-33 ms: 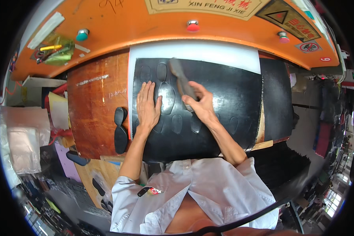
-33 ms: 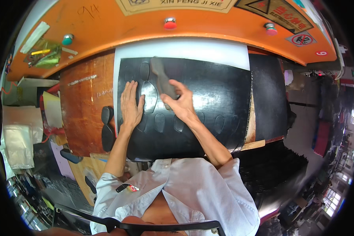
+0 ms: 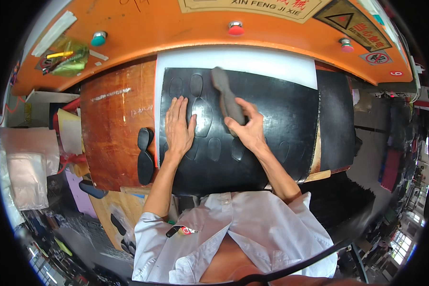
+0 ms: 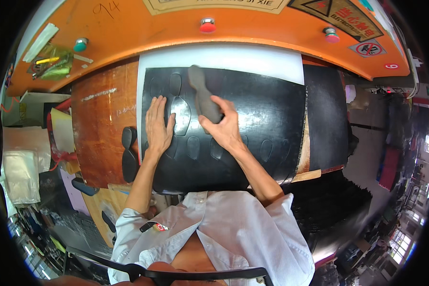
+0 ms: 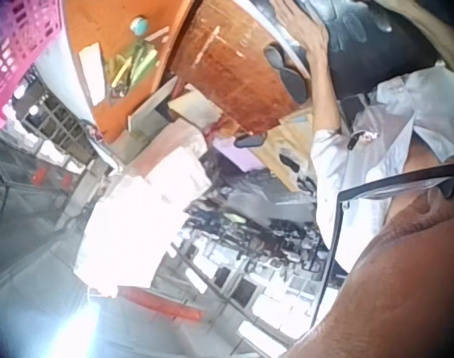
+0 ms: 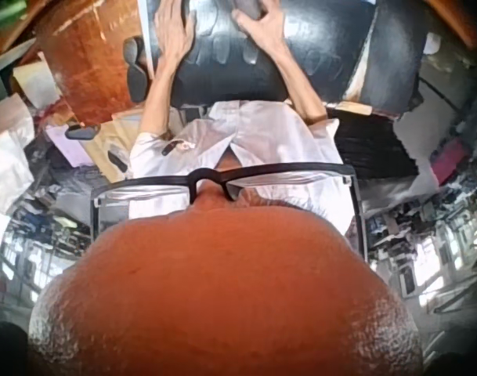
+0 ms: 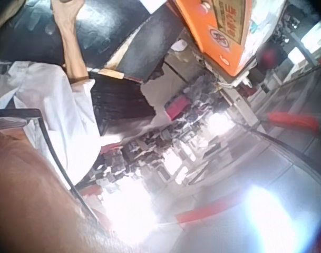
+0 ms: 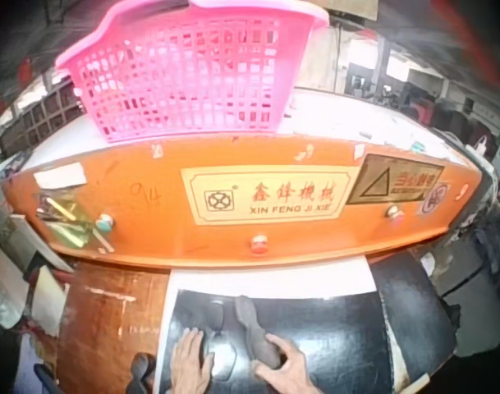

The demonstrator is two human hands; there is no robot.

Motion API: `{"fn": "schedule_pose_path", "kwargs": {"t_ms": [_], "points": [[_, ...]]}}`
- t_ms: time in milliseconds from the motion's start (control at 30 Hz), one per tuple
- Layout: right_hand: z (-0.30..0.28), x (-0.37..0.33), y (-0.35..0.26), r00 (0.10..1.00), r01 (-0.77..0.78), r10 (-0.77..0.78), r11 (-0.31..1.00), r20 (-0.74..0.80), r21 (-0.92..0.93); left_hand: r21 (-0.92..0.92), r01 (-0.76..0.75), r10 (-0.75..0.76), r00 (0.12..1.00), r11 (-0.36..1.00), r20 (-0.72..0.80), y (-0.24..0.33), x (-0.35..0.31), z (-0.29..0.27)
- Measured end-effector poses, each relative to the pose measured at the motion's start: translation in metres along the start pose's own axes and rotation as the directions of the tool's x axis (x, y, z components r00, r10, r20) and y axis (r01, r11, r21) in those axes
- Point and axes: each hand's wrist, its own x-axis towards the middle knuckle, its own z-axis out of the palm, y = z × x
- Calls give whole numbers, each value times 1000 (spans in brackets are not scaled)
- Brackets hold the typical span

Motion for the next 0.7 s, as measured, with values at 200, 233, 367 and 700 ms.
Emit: {"fn": "schedule_pose_path", "kwargs": {"t_ms": [200,233,367,700], "points": [[14,-12,11,907,335,-418,776,-39,-534,-27,4,-3,1000,1000,17,-1,6,-4],[24,-9,14,910,320,-413,764,-44,-560,-50,4,-3,1000,999,14,-2,9,-5],[47,0,22,893,306,-444,710,-66,-635,-244,62,-72,997,968,-32,-8,14,-8],[-36,45,22,930,255,-294,948,-221,-192,-244,317,-397,796,917,-457,-29,-118,-29]]}}
